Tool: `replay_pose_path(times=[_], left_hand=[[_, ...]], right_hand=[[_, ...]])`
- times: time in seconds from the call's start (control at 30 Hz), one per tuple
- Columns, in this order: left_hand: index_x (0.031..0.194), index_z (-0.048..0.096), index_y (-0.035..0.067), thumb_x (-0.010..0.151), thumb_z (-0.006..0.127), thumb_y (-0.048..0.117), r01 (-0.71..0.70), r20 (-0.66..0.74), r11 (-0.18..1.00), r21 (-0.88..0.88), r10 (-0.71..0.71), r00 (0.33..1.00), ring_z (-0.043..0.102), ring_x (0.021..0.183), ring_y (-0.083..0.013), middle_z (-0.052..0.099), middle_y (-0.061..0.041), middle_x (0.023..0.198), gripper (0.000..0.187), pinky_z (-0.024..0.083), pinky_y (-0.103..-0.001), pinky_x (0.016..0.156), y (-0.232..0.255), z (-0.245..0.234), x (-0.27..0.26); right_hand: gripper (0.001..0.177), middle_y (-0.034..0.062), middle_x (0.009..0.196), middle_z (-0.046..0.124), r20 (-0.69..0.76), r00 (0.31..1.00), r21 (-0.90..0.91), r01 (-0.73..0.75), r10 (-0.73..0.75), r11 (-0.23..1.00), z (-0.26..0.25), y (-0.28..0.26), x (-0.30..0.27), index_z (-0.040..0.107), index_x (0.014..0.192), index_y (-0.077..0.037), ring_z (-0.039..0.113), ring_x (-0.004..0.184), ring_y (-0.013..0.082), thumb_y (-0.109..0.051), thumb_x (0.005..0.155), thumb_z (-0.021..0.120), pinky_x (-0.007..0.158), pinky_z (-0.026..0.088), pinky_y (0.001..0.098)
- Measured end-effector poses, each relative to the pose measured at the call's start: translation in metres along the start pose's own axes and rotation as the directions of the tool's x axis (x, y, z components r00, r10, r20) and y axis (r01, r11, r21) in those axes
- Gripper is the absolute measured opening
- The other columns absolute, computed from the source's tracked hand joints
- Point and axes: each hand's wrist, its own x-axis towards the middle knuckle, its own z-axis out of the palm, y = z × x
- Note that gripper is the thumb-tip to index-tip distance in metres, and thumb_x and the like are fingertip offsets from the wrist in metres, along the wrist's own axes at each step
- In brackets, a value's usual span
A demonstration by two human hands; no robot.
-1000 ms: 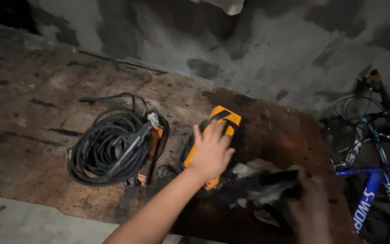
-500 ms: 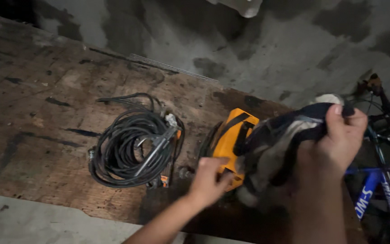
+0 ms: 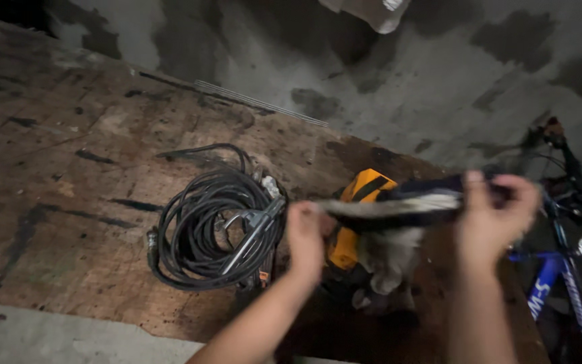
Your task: The person wipes a wooden table surface with a cloth. They move a yellow power tool and a coiled cable aside to access the surface, then continue wiping the table with the cloth.
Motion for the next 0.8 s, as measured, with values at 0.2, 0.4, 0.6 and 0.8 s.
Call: replay_pose_path(times=[0.2, 0.4, 0.6, 0.8], left_hand=[[0.128, 0.060, 0.007, 0.098, 0.058, 0.017, 0.129, 0.076, 0.870, 0.476, -0.187, 0.979, 0.061, 0.108, -0.0151, 0.069, -0.006, 0.118, 0.032, 0.046, -0.028, 0.097, -0.021, -0.021, 0.052], [0.128, 0.063, 0.003, 0.098, 0.060, 0.017, 0.211, 0.153, 0.837, 0.505, -0.327, 0.932, 0.064, 0.110, -0.0189, 0.071, -0.010, 0.117, 0.034, 0.048, -0.031, 0.099, -0.089, -0.080, 0.051], [0.124, 0.070, 0.006, 0.095, 0.062, 0.019, -0.041, 0.223, 0.573, 0.818, -0.252, 0.942, 0.069, 0.110, -0.0282, 0.072, -0.016, 0.119, 0.033, 0.052, -0.035, 0.096, -0.049, -0.074, 0.031], [0.130, 0.063, 0.005, 0.088, 0.070, 0.018, -0.243, 0.380, 0.549, 0.799, -0.148, 0.913, 0.062, 0.117, -0.0380, 0.065, -0.021, 0.126, 0.045, 0.048, -0.041, 0.100, -0.012, -0.062, 0.013]], right_hand=[[0.052, 0.0176, 0.125, 0.064, 0.363, 0.921, -0.302, 0.260, -0.141, 0.917, 0.053, 0.008, -0.063, 0.066, 0.129, -0.006, 0.062, 0.115, 0.0361, -0.024, 0.084, 0.083, 0.101, 0.050, 0.0444], [0.066, 0.0123, 0.143, 0.055, 0.665, 0.718, -0.548, 0.282, 0.205, 0.787, 0.058, -0.017, -0.105, 0.065, 0.136, -0.028, 0.045, 0.131, 0.0354, -0.055, 0.077, 0.075, 0.105, 0.032, 0.0559], [0.055, 0.0093, 0.136, 0.058, 0.672, 0.717, -0.494, 0.246, 0.187, 0.834, 0.055, -0.018, -0.107, 0.067, 0.132, -0.032, 0.047, 0.130, 0.0338, -0.051, 0.081, 0.075, 0.102, 0.037, 0.0546], [0.049, 0.0036, 0.124, 0.061, 0.579, 0.730, -0.654, 0.150, 0.363, 0.741, 0.080, -0.027, -0.089, 0.067, 0.129, -0.031, 0.050, 0.122, 0.0325, -0.050, 0.084, 0.073, 0.096, 0.042, 0.0546]])
